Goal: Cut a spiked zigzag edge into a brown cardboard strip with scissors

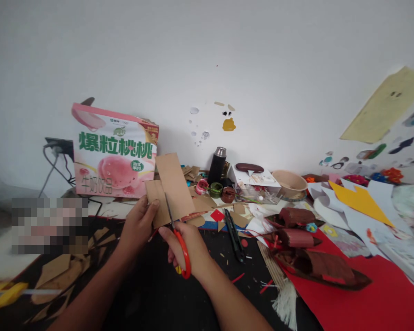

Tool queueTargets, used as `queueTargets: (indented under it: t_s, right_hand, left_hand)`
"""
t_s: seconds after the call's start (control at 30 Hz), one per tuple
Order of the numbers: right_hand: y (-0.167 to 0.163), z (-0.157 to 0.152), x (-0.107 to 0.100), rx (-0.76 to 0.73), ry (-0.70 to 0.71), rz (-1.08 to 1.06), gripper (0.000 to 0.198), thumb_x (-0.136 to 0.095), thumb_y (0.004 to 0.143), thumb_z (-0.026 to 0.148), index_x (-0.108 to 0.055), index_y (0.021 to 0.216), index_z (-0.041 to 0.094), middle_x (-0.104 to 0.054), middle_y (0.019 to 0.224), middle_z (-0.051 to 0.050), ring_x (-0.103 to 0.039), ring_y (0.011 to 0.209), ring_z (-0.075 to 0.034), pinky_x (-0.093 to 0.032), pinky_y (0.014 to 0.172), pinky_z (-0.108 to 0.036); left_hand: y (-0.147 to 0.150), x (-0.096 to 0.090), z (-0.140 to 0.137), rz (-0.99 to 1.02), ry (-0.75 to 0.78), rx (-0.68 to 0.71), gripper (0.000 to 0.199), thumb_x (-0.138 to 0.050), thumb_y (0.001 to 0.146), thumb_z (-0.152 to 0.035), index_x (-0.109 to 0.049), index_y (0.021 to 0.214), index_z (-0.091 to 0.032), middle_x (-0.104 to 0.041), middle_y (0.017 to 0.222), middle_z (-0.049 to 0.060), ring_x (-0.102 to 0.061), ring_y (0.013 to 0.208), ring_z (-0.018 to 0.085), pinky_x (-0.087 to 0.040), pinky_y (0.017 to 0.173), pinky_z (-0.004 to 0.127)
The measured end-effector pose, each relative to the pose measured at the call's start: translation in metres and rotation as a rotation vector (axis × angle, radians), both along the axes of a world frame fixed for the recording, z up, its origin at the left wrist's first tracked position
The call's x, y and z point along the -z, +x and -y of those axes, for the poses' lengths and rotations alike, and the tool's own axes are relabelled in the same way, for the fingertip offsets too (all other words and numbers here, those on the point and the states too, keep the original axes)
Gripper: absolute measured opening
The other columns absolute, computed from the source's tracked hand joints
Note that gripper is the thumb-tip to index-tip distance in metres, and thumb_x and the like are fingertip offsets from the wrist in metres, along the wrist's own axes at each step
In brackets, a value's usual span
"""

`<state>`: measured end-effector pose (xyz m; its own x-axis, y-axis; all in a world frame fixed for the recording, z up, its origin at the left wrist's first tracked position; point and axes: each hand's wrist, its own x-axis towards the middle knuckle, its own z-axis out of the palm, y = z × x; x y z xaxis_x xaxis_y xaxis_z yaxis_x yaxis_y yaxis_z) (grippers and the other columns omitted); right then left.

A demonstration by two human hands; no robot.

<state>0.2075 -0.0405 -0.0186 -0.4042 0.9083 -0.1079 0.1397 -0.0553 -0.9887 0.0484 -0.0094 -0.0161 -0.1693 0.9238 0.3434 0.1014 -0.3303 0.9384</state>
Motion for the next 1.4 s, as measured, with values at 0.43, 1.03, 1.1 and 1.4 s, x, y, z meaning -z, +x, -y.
queueTargets:
  t_s: [0.43,1.03,1.1,1.4]
  right_hand:
    - [-0.007,0.004,0.000,0.062,-0.012,0.051,0.040,-0.060,0.091,0.061,-0.056,0.085,0.021,-0.050,0.044,0.007,-0.044,0.034,-0.011,-0.032,0.033,-0.018]
    - [-0.011,0.004,0.015,0.084,0.015,-0.010,0.049,-0.064,0.089,0.070,-0.052,0.079,0.023,-0.044,0.047,0.009,-0.039,0.035,-0.011,-0.029,0.034,-0.022]
    - [-0.011,0.004,0.014,0.087,0.012,0.001,0.050,-0.064,0.087,0.071,-0.052,0.078,0.024,-0.043,0.046,0.009,-0.040,0.035,-0.011,-0.029,0.035,-0.022]
    - [-0.010,-0.001,0.024,0.082,0.081,0.045,0.050,-0.062,0.090,0.071,-0.050,0.076,0.024,-0.045,0.048,0.008,-0.041,0.038,-0.012,-0.031,0.039,-0.023]
  left_hand:
    - [0.003,-0.002,-0.001,-0.009,-0.019,-0.056,0.052,-0.057,0.096,-0.055,-0.065,0.129,-0.015,-0.073,0.133,0.016,-0.069,0.120,0.032,-0.055,0.100,0.043]
    - [0.004,0.003,-0.007,0.063,-0.052,-0.031,0.052,-0.060,0.089,-0.057,-0.068,0.119,-0.016,-0.078,0.117,0.014,-0.073,0.107,0.031,-0.059,0.091,0.043]
    - [0.004,0.003,-0.007,0.076,-0.072,-0.034,0.052,-0.061,0.088,-0.058,-0.069,0.117,-0.016,-0.078,0.113,0.013,-0.074,0.104,0.031,-0.059,0.088,0.042]
    - [0.004,0.006,-0.007,-0.013,-0.042,-0.127,0.046,-0.058,0.090,-0.053,-0.069,0.116,-0.016,-0.077,0.115,0.015,-0.071,0.107,0.033,-0.055,0.093,0.045]
